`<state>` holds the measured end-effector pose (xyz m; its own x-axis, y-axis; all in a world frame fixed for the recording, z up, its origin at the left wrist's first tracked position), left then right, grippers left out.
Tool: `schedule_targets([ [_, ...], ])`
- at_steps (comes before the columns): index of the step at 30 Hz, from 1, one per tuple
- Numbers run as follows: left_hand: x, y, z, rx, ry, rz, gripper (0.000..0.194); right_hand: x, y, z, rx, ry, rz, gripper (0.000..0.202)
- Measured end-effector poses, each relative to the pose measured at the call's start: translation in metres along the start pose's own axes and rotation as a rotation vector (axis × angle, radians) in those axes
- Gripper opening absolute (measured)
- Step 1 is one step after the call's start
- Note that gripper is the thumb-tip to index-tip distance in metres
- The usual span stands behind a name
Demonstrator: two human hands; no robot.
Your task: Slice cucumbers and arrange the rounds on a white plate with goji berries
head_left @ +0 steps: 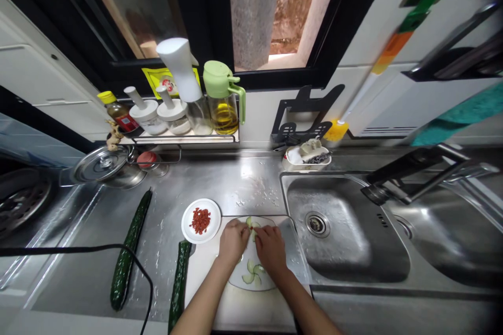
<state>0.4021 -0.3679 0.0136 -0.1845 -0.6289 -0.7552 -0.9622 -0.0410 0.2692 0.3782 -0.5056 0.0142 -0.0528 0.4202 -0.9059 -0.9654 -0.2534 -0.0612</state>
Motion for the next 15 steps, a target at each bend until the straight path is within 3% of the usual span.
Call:
schedule_targets([
  [4,-0.009,0.006,0.008,0.002,0.053,-0.071,0.024,-0.002,0.001,-0.001,-0.004,-0.007,-0.009,0.025],
  [8,-0.023,0.015,0.03,-0.026,0.083,-0.141,0.024,-0.004,0.005,-0.004,-0.005,-0.014,-0.021,0.023],
  [15,-0.057,0.022,0.091,-0.354,-0.031,-0.338,0.022,-0.005,0.016,0.001,-0.043,-0.035,-0.042,0.022],
])
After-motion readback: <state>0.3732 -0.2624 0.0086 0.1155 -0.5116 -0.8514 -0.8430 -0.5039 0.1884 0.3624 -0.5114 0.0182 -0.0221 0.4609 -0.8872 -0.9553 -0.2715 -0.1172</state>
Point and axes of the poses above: each hand's wrist, its own y-axis away from the middle knuckle, its own x-axis out of the palm, z = x × y, the point moved 2 cm from there along -y, towards the middle knuckle, and after that the axes turned 10 degrees about -x, right-handed, at the moved point
